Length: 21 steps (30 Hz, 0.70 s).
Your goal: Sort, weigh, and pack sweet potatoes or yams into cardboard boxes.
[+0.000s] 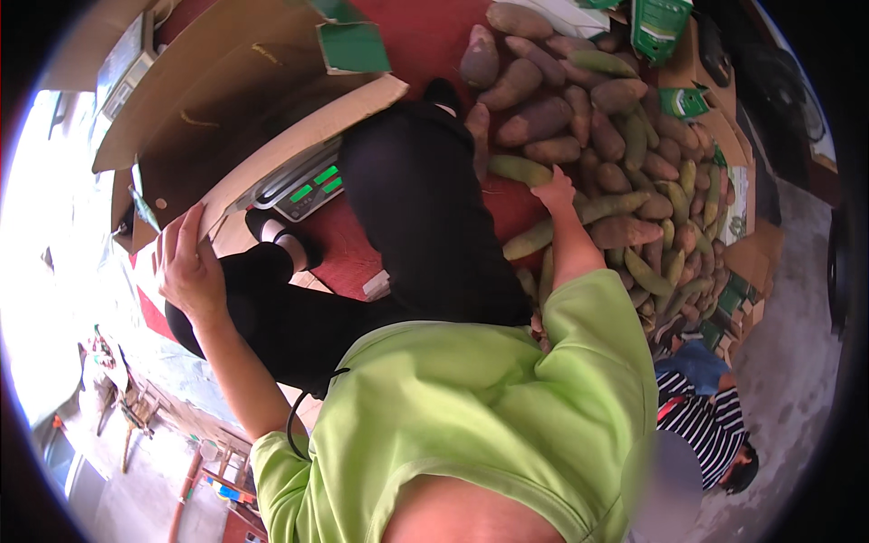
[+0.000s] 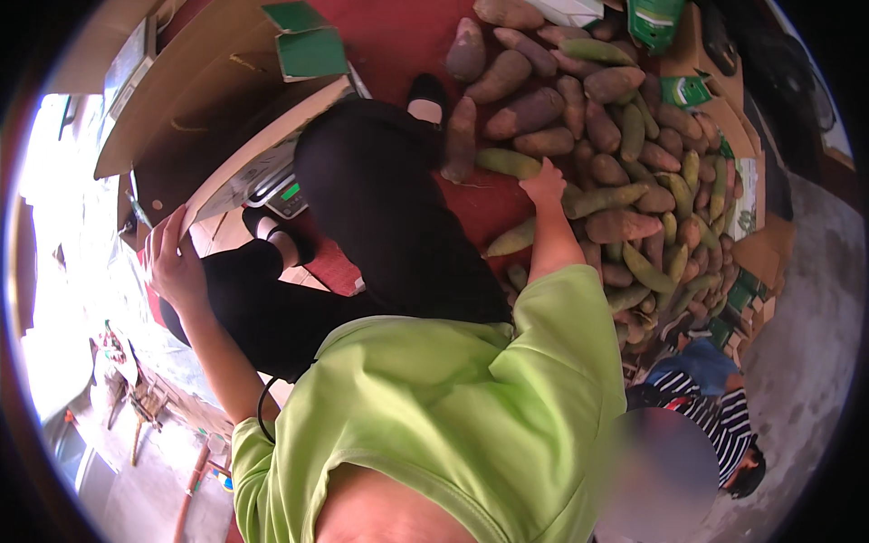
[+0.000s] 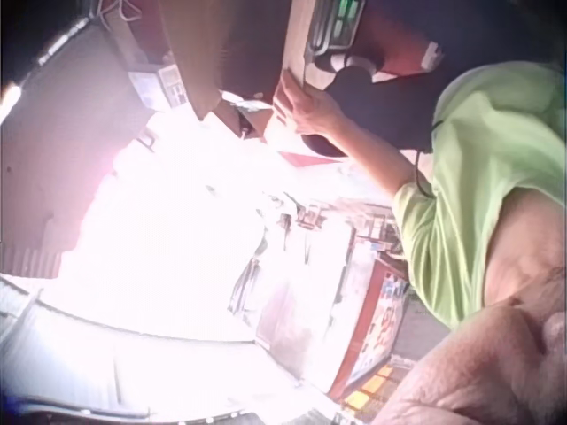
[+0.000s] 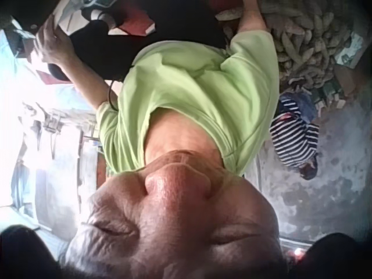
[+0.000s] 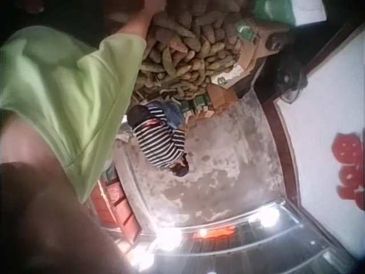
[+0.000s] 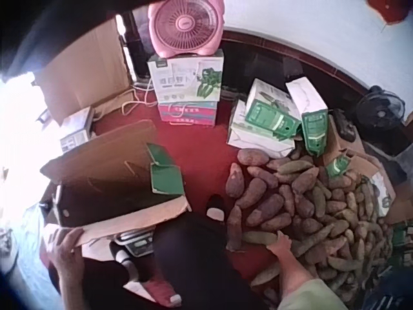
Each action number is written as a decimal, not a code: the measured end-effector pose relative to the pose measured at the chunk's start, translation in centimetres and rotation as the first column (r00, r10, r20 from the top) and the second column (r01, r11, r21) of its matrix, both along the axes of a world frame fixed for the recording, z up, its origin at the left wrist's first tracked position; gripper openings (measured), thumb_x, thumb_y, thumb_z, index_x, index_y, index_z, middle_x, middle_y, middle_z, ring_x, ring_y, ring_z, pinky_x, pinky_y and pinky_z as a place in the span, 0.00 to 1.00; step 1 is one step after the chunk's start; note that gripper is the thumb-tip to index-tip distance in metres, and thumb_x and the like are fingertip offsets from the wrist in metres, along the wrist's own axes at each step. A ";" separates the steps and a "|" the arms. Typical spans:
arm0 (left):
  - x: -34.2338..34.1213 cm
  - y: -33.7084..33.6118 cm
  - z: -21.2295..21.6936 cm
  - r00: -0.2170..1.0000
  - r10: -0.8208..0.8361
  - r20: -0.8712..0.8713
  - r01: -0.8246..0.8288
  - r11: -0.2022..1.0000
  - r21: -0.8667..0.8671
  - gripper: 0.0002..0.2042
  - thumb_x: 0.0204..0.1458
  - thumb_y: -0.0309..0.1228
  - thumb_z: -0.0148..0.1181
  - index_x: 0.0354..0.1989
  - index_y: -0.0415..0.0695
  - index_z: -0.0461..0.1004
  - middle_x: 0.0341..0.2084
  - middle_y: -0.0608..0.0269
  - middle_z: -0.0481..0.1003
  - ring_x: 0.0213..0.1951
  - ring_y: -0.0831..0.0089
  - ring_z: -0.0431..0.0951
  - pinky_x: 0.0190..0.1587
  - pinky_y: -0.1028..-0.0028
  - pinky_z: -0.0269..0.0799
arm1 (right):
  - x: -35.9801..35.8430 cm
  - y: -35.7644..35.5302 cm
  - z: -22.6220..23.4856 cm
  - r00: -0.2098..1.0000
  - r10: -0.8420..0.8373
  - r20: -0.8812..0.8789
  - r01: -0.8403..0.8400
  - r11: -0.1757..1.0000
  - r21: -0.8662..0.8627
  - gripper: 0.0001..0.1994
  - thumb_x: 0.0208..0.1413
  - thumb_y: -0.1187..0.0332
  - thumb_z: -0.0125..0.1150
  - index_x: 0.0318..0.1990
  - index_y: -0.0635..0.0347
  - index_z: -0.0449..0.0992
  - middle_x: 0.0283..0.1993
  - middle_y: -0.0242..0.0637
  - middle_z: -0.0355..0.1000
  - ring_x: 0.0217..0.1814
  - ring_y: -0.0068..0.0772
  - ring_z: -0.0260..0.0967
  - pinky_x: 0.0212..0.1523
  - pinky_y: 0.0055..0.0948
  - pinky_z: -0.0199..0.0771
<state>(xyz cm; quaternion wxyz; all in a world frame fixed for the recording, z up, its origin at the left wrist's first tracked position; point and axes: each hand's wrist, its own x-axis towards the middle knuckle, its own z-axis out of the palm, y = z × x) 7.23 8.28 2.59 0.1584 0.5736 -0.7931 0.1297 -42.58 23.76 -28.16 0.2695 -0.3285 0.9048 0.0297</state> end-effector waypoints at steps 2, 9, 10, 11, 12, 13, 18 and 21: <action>0.1 0.1 0.2 1.000 0.003 -0.006 -0.003 1.000 0.017 0.15 0.39 0.20 0.53 0.36 0.50 0.77 0.31 0.69 0.76 0.35 0.68 0.75 0.39 0.70 0.69 | 0.5 0.0 0.4 0.999 -0.024 -0.026 0.027 0.994 0.109 0.43 0.31 0.58 0.68 0.60 0.56 0.57 0.57 0.48 0.61 0.60 0.47 0.56 0.59 0.41 0.57; 0.2 -0.1 0.7 1.000 0.007 -0.017 -0.006 0.999 0.047 0.13 0.42 0.21 0.54 0.36 0.50 0.77 0.31 0.68 0.75 0.35 0.68 0.75 0.40 0.72 0.68 | 2.7 4.4 0.0 0.972 -0.080 0.219 0.127 0.969 -0.210 0.35 0.33 0.56 0.68 0.50 0.65 0.68 0.46 0.52 0.70 0.49 0.50 0.67 0.50 0.38 0.65; 0.0 -0.1 0.9 1.000 0.019 -0.024 -0.018 0.998 0.054 0.13 0.42 0.21 0.54 0.36 0.50 0.77 0.31 0.68 0.75 0.36 0.68 0.75 0.40 0.72 0.68 | 3.0 4.5 -0.2 0.954 -0.130 0.269 0.212 0.930 -0.302 0.34 0.34 0.56 0.68 0.50 0.66 0.68 0.46 0.52 0.70 0.47 0.50 0.68 0.48 0.38 0.66; 0.1 -0.1 0.9 0.999 0.027 -0.026 -0.026 0.998 0.050 0.13 0.42 0.21 0.54 0.36 0.50 0.77 0.31 0.68 0.75 0.36 0.68 0.75 0.40 0.72 0.68 | 3.2 4.3 -0.4 0.956 -0.121 0.268 0.204 0.930 -0.306 0.34 0.34 0.56 0.68 0.50 0.66 0.68 0.46 0.52 0.70 0.47 0.50 0.68 0.48 0.38 0.66; 0.2 -0.1 0.9 0.999 0.008 -0.033 -0.006 0.998 0.054 0.13 0.42 0.21 0.54 0.36 0.50 0.77 0.31 0.68 0.75 0.36 0.68 0.75 0.40 0.72 0.68 | 3.3 4.3 -0.8 0.899 -0.238 0.368 0.371 0.860 -0.351 0.32 0.35 0.59 0.68 0.48 0.69 0.68 0.43 0.51 0.71 0.47 0.46 0.69 0.47 0.35 0.66; 0.2 -0.2 0.9 0.999 -0.011 -0.041 0.014 0.998 0.058 0.13 0.42 0.21 0.54 0.36 0.50 0.77 0.31 0.68 0.75 0.36 0.68 0.75 0.40 0.72 0.68 | 3.1 4.4 -1.2 0.816 -0.334 0.471 0.528 0.762 -0.375 0.30 0.36 0.61 0.69 0.46 0.71 0.69 0.41 0.50 0.72 0.46 0.42 0.69 0.47 0.33 0.66; 0.6 0.1 0.8 1.000 0.012 -0.026 -0.011 0.999 0.038 0.11 0.40 0.25 0.58 0.35 0.51 0.77 0.30 0.72 0.75 0.37 0.71 0.75 0.40 0.71 0.68 | 2.8 -0.3 3.8 0.978 -0.173 0.114 0.205 0.884 -0.421 0.25 0.38 0.62 0.68 0.44 0.68 0.72 0.36 0.43 0.73 0.36 0.35 0.71 0.36 0.30 0.69; 0.5 0.1 1.0 1.000 -0.001 -0.031 0.002 0.999 0.049 0.11 0.40 0.25 0.58 0.34 0.51 0.77 0.30 0.72 0.75 0.37 0.71 0.75 0.40 0.72 0.68 | 2.2 -2.7 8.0 0.996 -0.088 -0.020 0.066 0.861 -0.504 0.22 0.41 0.63 0.68 0.44 0.63 0.74 0.33 0.34 0.71 0.31 0.22 0.67 0.28 0.23 0.66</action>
